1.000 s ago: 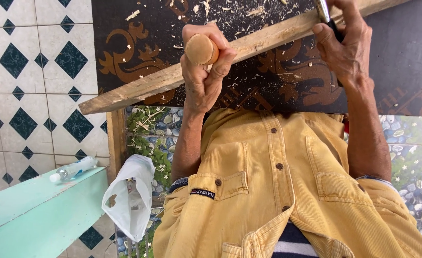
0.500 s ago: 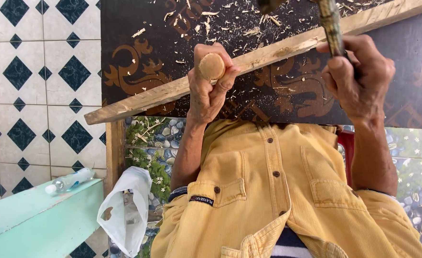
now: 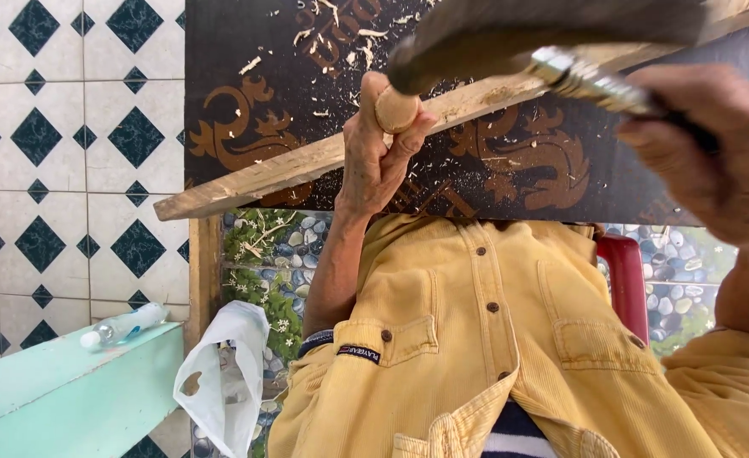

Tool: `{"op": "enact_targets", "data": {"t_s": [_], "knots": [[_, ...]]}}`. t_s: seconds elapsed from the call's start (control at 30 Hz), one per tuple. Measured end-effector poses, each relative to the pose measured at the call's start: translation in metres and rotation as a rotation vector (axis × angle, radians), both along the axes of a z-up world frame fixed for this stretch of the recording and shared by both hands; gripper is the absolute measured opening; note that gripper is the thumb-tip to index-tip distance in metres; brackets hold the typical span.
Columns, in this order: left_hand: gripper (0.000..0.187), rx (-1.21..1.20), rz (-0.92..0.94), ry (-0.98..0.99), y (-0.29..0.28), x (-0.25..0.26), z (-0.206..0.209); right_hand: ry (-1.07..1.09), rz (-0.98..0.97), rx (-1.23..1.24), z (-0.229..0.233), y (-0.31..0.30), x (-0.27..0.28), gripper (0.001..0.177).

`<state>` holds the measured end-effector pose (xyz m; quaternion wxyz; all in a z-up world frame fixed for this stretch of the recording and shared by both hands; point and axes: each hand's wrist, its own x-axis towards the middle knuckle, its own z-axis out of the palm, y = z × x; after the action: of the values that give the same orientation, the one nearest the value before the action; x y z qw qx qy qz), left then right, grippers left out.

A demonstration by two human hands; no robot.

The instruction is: Using a hammer and chisel to carve and shape a long piece of wood on a workbench.

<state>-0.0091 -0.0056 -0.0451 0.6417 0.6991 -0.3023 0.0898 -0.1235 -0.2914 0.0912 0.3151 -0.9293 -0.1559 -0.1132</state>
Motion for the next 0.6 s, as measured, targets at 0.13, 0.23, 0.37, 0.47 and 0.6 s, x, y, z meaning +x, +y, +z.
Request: {"op": "enact_targets", "data": {"t_s": [0.13, 0.23, 0.37, 0.47, 0.6], "knots": [[0.026, 0.019, -0.005, -0.027, 0.0, 0.001, 0.01, 0.247, -0.038, 0.195, 0.005, -0.001, 0.006, 0.031], [0.028, 0.007, -0.018, -0.016, 0.001, 0.002, 0.007, 0.215, 0.041, 0.112, 0.017, 0.002, 0.01, 0.028], [0.027, 0.019, -0.019, -0.002, 0.003, 0.004, 0.014, 0.161, 0.05, 0.091, 0.001, -0.018, 0.023, 0.049], [0.039, 0.006, -0.03, 0.008, 0.004, 0.008, -0.001, 0.217, 0.037, 0.125, 0.02, 0.007, 0.022, 0.027], [0.032, 0.01, -0.025, 0.027, 0.005, 0.009, 0.006, 0.221, 0.081, 0.059, -0.012, -0.026, 0.032, 0.038]]}}
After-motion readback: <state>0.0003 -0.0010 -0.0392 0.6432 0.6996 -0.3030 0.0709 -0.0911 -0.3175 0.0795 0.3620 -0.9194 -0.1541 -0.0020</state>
